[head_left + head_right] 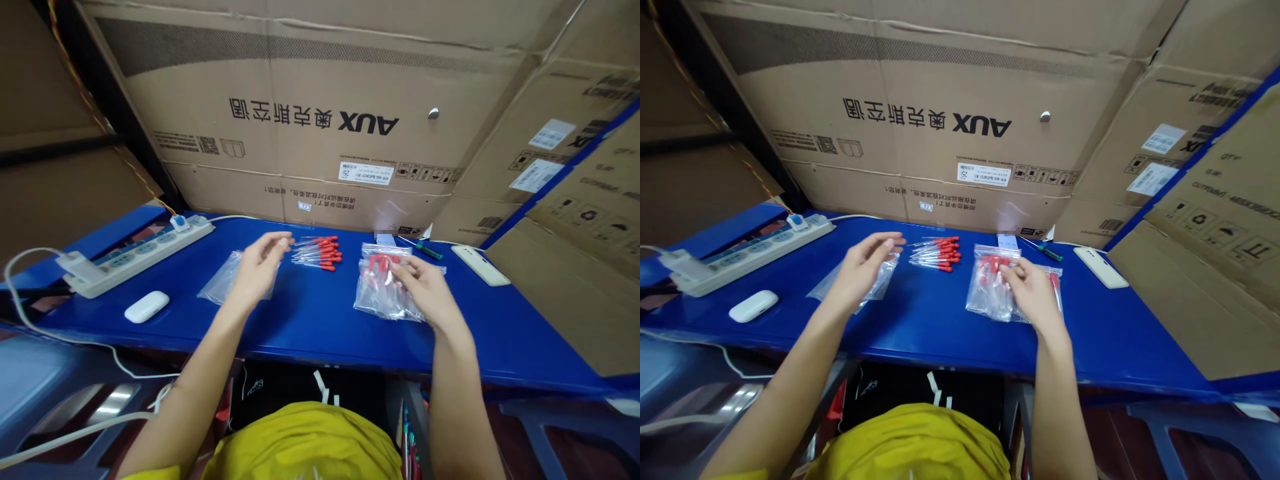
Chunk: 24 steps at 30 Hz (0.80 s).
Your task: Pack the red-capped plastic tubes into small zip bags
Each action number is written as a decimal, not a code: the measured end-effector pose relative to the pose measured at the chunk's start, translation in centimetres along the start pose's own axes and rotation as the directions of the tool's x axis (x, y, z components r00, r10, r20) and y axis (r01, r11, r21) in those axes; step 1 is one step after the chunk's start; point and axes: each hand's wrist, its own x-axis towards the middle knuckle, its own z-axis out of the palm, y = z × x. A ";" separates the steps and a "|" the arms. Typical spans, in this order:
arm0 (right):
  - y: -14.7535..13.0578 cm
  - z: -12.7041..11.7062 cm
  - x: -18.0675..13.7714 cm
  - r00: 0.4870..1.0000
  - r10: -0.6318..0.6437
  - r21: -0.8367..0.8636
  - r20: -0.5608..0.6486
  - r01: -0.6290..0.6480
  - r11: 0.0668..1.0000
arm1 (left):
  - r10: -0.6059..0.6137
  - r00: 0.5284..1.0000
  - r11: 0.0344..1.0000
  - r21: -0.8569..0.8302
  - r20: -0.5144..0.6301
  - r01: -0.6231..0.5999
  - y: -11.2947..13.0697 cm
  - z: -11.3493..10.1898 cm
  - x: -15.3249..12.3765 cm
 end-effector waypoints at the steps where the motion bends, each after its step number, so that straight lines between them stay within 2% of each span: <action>1: 0.6 -1.2 0.2 0.999 0.002 -0.076 -0.035 -0.005 0.997 | 0.030 0.999 0.991 0.129 -0.041 -0.024 -0.3 -1.3 0.5; 3: 1.7 -3.1 0.6 0.997 0.009 -0.220 -0.072 -0.024 0.975 | 0.060 0.994 0.912 0.411 -0.096 -0.016 -1.0 -3.7 1.3; 6: 2.8 -4.1 1.0 0.991 0.060 -0.519 -0.118 -0.113 0.847 | 0.020 0.996 0.685 0.727 -0.088 0.050 -2.3 -6.5 1.9; 9: 3.0 -3.7 1.1 0.963 0.099 -0.692 -0.250 -0.250 0.677 | -0.141 0.987 0.505 0.852 -0.074 0.136 -3.7 -8.0 2.2; 12: 2.7 -3.1 1.1 0.916 0.111 -0.718 -0.385 -0.373 0.588 | -0.264 0.962 0.420 0.890 -0.068 0.178 -4.7 -8.6 2.4; 14: 2.3 -3.0 0.9 0.905 0.109 -0.703 -0.412 -0.392 0.594 | -0.290 0.955 0.394 0.902 -0.057 0.174 -5.2 -8.9 2.5; 17: 1.6 -2.7 0.7 0.910 0.044 -0.652 -0.412 -0.328 0.684 | -0.260 0.964 0.418 0.892 -0.062 0.171 -5.9 -9.1 2.8; 21: -0.1 -0.8 0.1 0.909 -0.110 -0.547 -0.402 -0.142 0.825 | -0.227 0.968 0.485 0.850 -0.102 0.204 -6.4 -9.3 3.3; 24: -1.2 1.8 -0.4 0.933 -0.176 -0.461 -0.314 0.012 0.887 | -0.232 0.967 0.492 0.845 -0.106 0.210 -6.6 -9.4 3.5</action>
